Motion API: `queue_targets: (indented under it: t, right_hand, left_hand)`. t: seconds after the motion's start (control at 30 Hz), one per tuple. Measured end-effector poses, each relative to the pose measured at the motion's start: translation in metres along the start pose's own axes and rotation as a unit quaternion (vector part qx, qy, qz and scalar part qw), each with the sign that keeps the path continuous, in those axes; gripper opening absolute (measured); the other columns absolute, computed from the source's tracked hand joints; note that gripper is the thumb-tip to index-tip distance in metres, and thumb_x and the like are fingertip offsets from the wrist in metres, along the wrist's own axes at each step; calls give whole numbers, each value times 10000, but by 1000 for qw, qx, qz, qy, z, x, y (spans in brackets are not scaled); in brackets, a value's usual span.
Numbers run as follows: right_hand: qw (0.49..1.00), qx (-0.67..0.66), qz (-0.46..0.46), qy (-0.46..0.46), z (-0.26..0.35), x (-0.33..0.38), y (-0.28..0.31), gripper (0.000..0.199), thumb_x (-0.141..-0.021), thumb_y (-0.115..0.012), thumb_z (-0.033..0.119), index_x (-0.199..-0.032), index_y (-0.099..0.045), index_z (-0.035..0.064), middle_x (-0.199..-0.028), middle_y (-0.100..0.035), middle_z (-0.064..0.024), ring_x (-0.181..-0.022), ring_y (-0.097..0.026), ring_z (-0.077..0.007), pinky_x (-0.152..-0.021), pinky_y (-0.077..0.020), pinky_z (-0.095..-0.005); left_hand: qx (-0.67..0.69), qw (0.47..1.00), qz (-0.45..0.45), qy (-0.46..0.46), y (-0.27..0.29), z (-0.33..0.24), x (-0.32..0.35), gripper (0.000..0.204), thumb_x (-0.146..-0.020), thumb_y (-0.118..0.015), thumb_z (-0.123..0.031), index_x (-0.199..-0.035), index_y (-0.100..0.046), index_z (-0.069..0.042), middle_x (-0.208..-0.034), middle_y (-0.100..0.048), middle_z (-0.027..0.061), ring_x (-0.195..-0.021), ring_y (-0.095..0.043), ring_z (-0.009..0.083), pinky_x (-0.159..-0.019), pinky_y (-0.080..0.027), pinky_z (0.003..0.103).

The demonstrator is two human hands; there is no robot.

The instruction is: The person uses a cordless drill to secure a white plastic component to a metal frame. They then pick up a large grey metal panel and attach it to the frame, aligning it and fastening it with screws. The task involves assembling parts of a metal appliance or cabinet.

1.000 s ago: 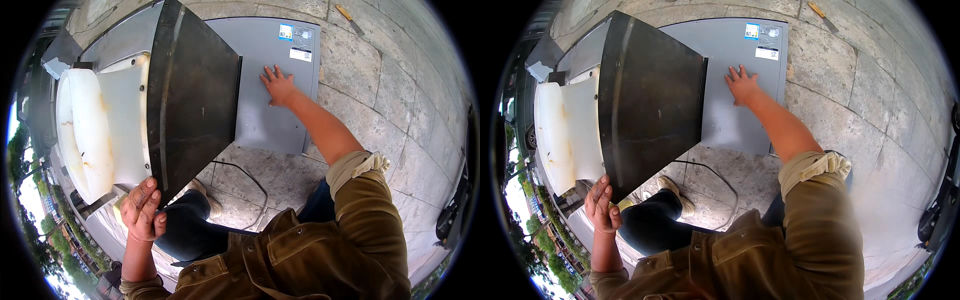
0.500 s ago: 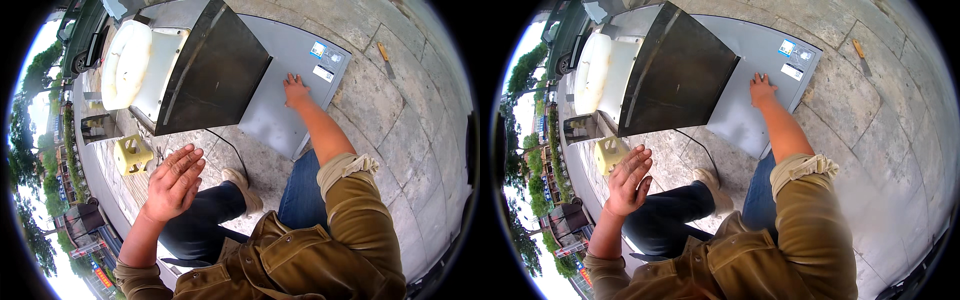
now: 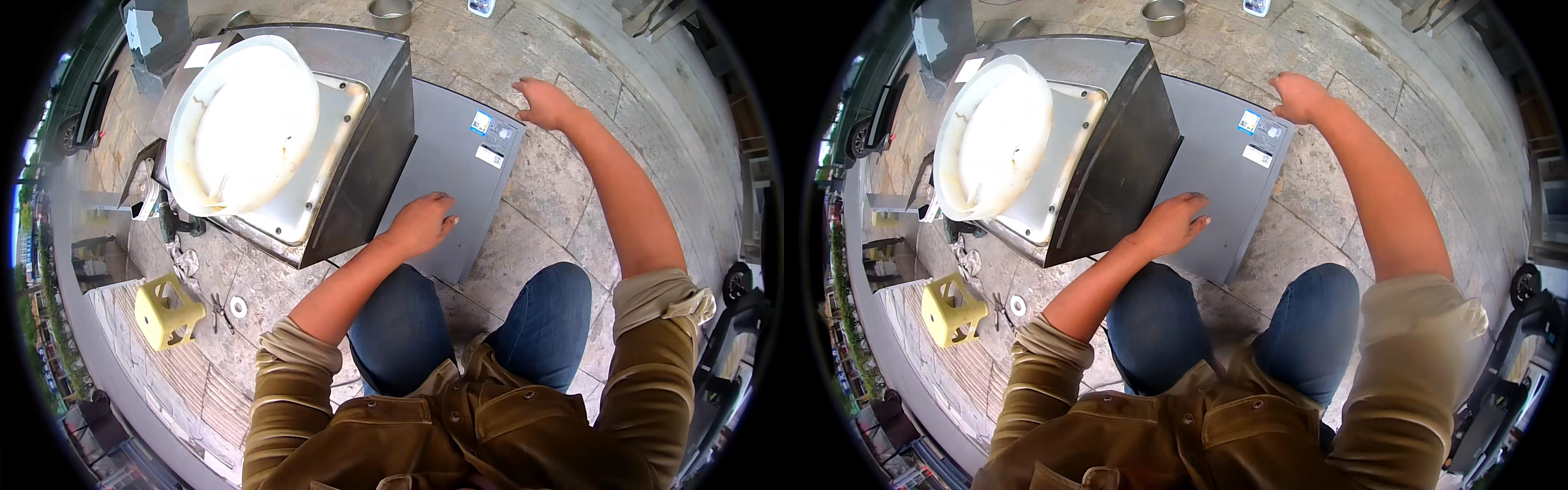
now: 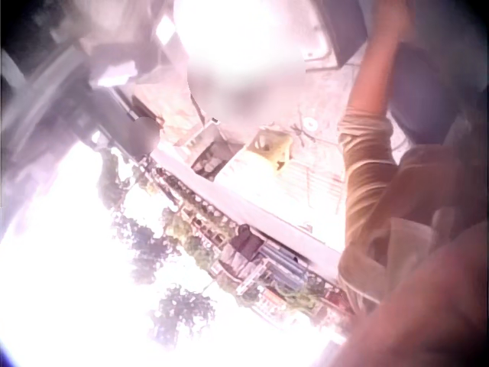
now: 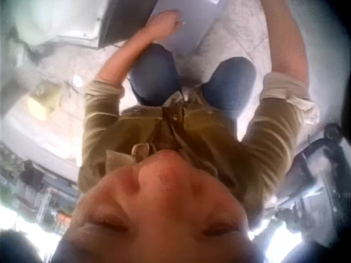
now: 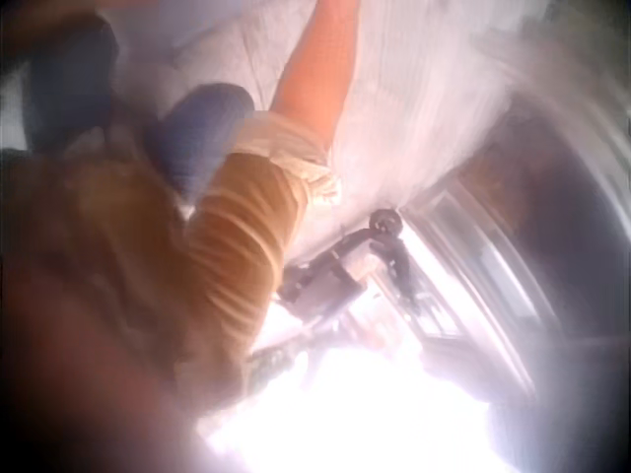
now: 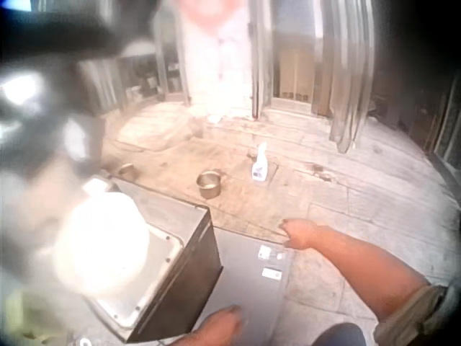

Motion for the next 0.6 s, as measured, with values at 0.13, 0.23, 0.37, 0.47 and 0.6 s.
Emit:
queue_targets:
  t: [0.13, 0.23, 0.37, 0.47, 0.6]
  right_hand:
    - [992, 88, -86, -4, -43, 8, 89, 512, -759, -673, 206, -1204, -526, -1, -1156, -568, -200, -1092, -529, -326, -935, -431, -384]
    - [997, 17, -54, -58, -45, 16, 87, 508, -769, -669, 206, -1213, -524, 5, -1157, -572, -190, -1101, -526, -322, -939, -429, -385]
    - [999, -38, -22, -22, -56, 11, 12, 508, -771, -669, 216, -1213, -528, 7, -1156, -575, -187, -1091, -533, -328, -940, -429, -385]
    - [996, -57, -41, 47, -58, -19, -50, 452, -768, -669, 211, -1158, -562, 10, -1092, -598, -181, -1052, -554, -335, -906, -450, -394]
    - [984, -78, 86, 135, -27, -89, -110, 399, -761, -670, 189, -1101, -577, 1, -1071, -593, -171, -1046, -551, -329, -883, -459, -399]
  left_hand:
    - [31, 998, 30, 35, -19, 18, -55, 353, -856, -574, -224, -1108, -566, 24, -1117, -579, 203, -1043, -552, 353, -875, -457, 391]
    - [65, 994, -5, 90, -41, 60, -85, 338, -865, -569, -228, -1087, -587, 26, -1072, -609, 189, -1017, -572, 335, -856, -460, 385]
    - [301, 911, -81, 271, -78, 115, -120, 333, -891, -551, -232, -1133, -569, -4, -1049, -619, 116, -954, -597, 260, -821, -472, 368]
    - [489, 767, -139, 390, -105, 145, -135, 304, -904, -539, -220, -1162, -533, -58, -1026, -587, 55, -914, -586, 192, -801, -473, 350]
    - [647, 551, -322, 417, -122, 184, -132, 217, -914, -524, -196, -1116, -505, -120, -991, -560, 18, -861, -566, 150, -758, -471, 333]
Point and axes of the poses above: each hand's wrist, its own x-axis away from the middle knuckle, its own y-axis out of the back of the hand, z = x × y, the point moved 6 cm from there along -x, towards the middle knuckle
